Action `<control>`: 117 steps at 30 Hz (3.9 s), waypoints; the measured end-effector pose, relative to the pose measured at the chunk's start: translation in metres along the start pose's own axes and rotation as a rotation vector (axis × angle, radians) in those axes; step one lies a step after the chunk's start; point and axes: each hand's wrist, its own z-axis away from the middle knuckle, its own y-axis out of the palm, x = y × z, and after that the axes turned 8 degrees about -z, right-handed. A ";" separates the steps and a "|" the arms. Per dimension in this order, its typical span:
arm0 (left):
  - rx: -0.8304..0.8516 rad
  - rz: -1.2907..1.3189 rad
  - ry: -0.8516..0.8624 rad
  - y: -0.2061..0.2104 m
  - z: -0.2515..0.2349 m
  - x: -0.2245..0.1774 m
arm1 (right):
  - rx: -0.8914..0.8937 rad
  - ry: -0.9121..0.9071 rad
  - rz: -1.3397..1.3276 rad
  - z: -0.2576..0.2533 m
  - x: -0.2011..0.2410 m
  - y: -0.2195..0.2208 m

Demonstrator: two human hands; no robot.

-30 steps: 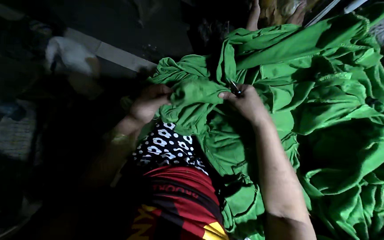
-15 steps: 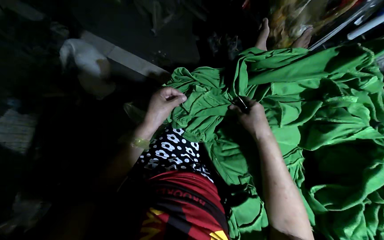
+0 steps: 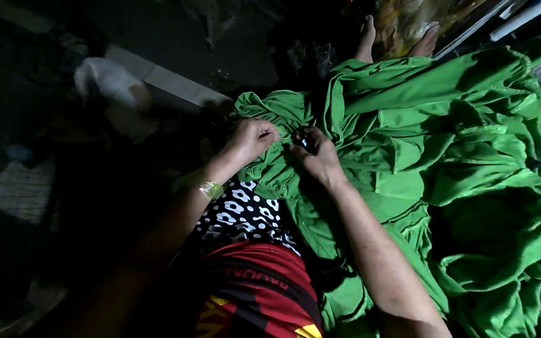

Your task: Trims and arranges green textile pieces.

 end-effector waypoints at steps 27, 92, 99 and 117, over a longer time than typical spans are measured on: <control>-0.187 0.343 -0.105 0.029 0.018 0.008 | -0.030 -0.050 0.459 0.024 0.016 -0.001; 0.146 0.861 -0.186 0.008 0.039 0.010 | -0.018 -0.031 -0.042 0.016 -0.001 0.000; 0.188 0.868 0.142 -0.023 0.054 0.028 | -0.006 0.018 -0.220 0.017 0.001 -0.006; 0.646 0.514 0.624 0.033 0.101 -0.155 | 0.192 -0.143 -0.258 0.043 0.051 -0.006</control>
